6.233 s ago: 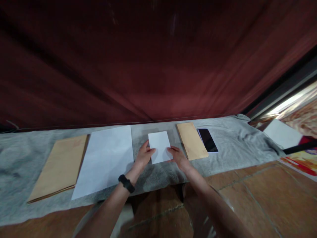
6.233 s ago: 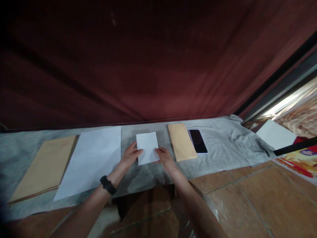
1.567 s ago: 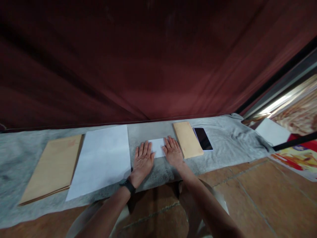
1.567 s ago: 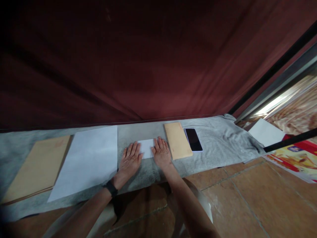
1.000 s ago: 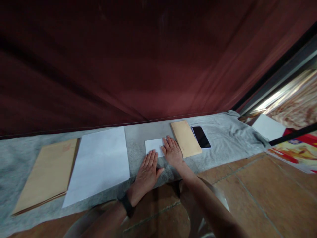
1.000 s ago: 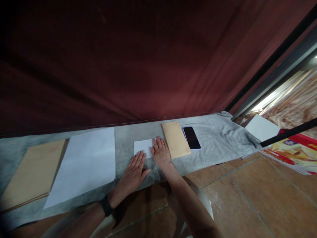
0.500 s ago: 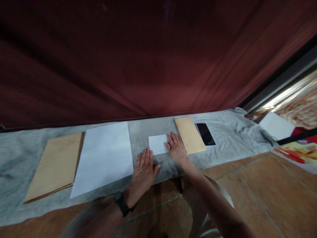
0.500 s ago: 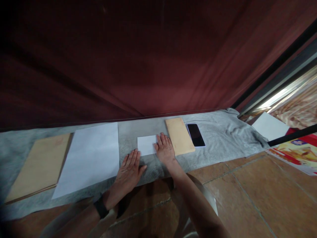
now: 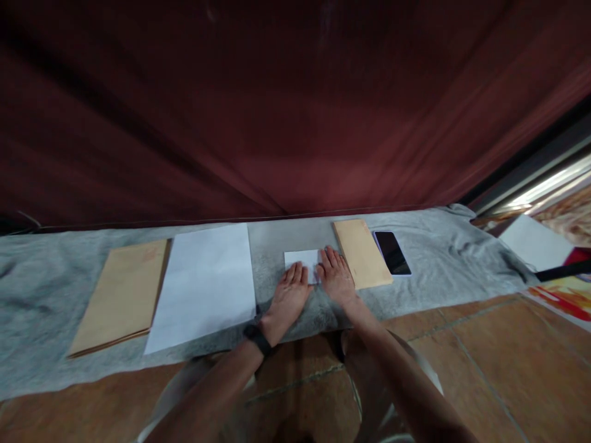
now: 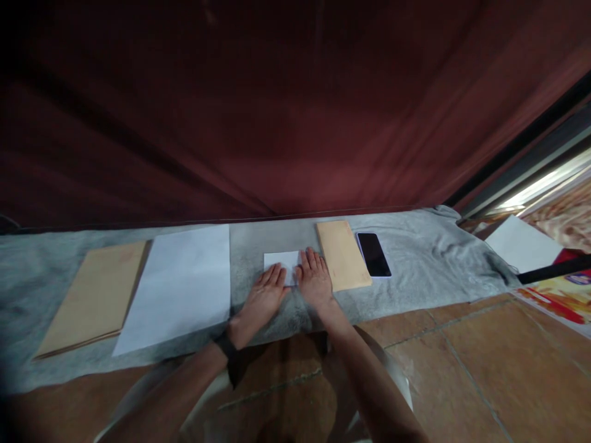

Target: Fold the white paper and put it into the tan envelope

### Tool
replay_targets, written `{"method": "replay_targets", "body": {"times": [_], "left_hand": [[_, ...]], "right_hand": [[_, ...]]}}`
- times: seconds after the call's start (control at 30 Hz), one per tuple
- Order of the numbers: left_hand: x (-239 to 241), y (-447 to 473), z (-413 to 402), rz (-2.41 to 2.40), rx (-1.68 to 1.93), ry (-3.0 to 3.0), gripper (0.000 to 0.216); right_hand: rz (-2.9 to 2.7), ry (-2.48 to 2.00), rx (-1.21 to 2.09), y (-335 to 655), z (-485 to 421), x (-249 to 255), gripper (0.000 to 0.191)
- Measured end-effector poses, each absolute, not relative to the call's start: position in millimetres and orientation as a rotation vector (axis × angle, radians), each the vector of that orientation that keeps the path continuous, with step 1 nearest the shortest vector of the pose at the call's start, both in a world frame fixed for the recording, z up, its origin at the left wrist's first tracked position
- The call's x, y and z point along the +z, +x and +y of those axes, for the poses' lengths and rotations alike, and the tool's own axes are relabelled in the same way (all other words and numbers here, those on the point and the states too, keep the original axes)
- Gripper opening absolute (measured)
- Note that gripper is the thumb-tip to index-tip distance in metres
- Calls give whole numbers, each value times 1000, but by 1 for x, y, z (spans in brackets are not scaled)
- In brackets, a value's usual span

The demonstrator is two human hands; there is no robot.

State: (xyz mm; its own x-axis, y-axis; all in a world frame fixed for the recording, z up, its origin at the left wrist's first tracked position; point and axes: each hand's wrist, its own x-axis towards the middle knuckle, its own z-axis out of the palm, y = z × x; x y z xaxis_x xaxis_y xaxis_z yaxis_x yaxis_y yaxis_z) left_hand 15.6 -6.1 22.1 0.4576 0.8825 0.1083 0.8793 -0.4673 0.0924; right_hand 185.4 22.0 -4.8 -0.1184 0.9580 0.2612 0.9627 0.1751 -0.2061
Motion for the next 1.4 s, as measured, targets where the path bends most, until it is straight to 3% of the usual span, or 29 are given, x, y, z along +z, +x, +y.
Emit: {"method": "replay_targets", "body": {"times": [0.17, 0.33, 0.5, 0.67, 0.8, 0.87, 0.97, 1.17, 1.3, 1.4], "left_hand": [[29, 23, 0, 1617, 32, 2674, 46], [28, 30, -6, 1627, 107, 2704, 52], [45, 19, -2, 1653, 266, 2599, 47], [64, -16, 18, 1725, 927, 1826, 27], [59, -21, 27, 1230, 1437, 925, 28], [52, -11, 25, 1019, 1481, 652, 38], [42, 8, 15, 933, 1474, 508, 42], [46, 10, 10, 1032, 1379, 564, 37], [57, -20, 27, 1204, 1499, 553, 39], [55, -37, 35, 1328, 1394, 712, 43]], "right_hand": [[-2074, -1863, 18, 186, 20, -2, 53], [-2047, -1871, 85, 185, 21, 0, 52], [-1616, -1765, 589, 189, 36, 11, 58], [-1048, -1365, 1138, 201, 43, 32, 76], [-681, -1108, 1488, 191, 34, 37, 53], [-652, -1144, 1615, 179, 27, 36, 42], [-741, -1109, 1785, 160, 19, 34, 41], [-778, -1214, 1632, 156, 19, 34, 43], [-953, -1302, 1604, 177, 26, 34, 31], [-1239, -1516, 1450, 192, 33, 33, 21]]}}
